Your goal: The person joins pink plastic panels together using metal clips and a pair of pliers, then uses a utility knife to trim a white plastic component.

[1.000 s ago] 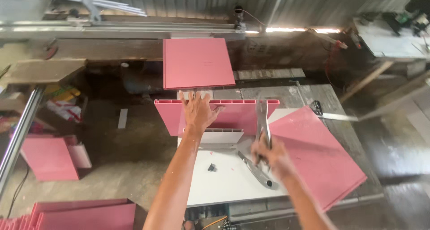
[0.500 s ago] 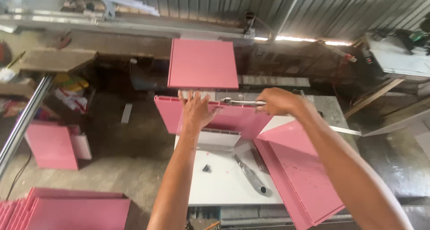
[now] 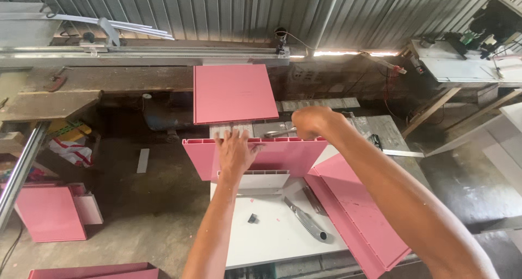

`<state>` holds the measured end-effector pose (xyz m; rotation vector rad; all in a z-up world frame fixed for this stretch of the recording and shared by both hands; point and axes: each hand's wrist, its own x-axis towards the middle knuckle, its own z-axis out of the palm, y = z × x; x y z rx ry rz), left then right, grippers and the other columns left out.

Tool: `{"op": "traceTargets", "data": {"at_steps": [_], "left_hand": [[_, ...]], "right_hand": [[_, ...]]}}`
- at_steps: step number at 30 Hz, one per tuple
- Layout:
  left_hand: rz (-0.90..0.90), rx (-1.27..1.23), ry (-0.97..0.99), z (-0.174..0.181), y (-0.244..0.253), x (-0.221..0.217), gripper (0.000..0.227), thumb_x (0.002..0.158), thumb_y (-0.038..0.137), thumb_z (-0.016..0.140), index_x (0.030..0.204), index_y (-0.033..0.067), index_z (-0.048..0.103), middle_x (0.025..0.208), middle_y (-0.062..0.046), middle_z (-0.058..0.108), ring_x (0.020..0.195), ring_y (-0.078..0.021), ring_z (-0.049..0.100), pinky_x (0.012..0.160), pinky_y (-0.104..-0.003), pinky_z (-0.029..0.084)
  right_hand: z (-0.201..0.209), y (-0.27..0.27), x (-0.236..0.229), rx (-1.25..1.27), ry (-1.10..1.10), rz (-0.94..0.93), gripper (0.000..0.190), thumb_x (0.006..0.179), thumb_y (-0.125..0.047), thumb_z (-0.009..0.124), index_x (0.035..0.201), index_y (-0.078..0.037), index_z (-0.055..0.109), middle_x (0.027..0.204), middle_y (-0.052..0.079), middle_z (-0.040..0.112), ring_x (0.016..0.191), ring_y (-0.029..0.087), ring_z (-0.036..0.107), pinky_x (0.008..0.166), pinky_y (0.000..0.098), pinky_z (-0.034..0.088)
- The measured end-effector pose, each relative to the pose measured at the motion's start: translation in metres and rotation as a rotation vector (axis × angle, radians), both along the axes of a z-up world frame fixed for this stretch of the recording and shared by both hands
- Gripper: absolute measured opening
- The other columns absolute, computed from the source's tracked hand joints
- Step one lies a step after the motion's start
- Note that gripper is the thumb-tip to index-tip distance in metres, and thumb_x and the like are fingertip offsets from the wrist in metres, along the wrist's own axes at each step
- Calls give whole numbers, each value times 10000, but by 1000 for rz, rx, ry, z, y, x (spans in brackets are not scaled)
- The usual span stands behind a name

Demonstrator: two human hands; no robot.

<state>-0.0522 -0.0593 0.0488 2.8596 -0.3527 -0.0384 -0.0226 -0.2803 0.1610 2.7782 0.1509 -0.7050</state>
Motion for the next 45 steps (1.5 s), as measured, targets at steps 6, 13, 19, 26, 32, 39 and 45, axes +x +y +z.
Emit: {"op": "traceTargets", "data": {"at_steps": [6,13,19,26,32,39,45], "left_hand": [[-20,-170,-244,-53,-1,14,541,842,617,712,1080,148,591,1060,-100,650,1120,-286,582,1142,-573,300],[-26,-202,-293,-45,1,7,478,815,574,749,1005,152,630,989,-76,661,1049,-269,579,1108,-550,311],[-45,-191,-274,-45,1,4,436,820,553,754,999,172,636,995,-55,653,1078,-264,564,1121,-560,294],[-49,-208,-269,-45,2,4,428,841,552,745,1015,175,641,993,-44,649,1083,-256,558,1132,-561,282],[-64,-244,-292,-39,4,-3,467,822,569,754,987,149,634,964,-84,643,1056,-303,567,1117,-588,304],[-75,-229,-294,-53,2,-1,461,834,577,741,976,157,615,944,-64,626,1025,-281,563,1090,-557,312],[-71,-238,-341,-59,3,-3,460,838,576,748,951,153,607,921,-68,613,991,-275,562,1083,-545,309]], "right_hand": [[1,15,6,-122,103,-16,335,783,-122,601,1045,-84,807,1023,150,784,1029,345,745,855,525,582],[5,40,1,-163,103,19,298,778,-128,647,1023,-85,810,1005,148,786,1024,342,746,846,546,583],[6,56,0,-205,6,58,247,775,-156,704,991,-127,820,973,100,790,984,309,754,816,553,588],[1,77,6,-262,-84,80,218,837,-214,686,1008,-169,813,967,14,792,975,226,755,784,496,605],[42,110,-16,-307,-13,44,347,846,-345,679,1120,-172,802,1099,1,790,1079,220,739,849,493,609],[25,79,-6,-313,5,-57,792,734,-849,537,1025,-162,800,891,58,772,833,260,755,610,553,605],[-6,-22,6,72,169,-174,735,885,-759,512,933,-93,819,773,122,747,726,255,710,737,404,570]]}}
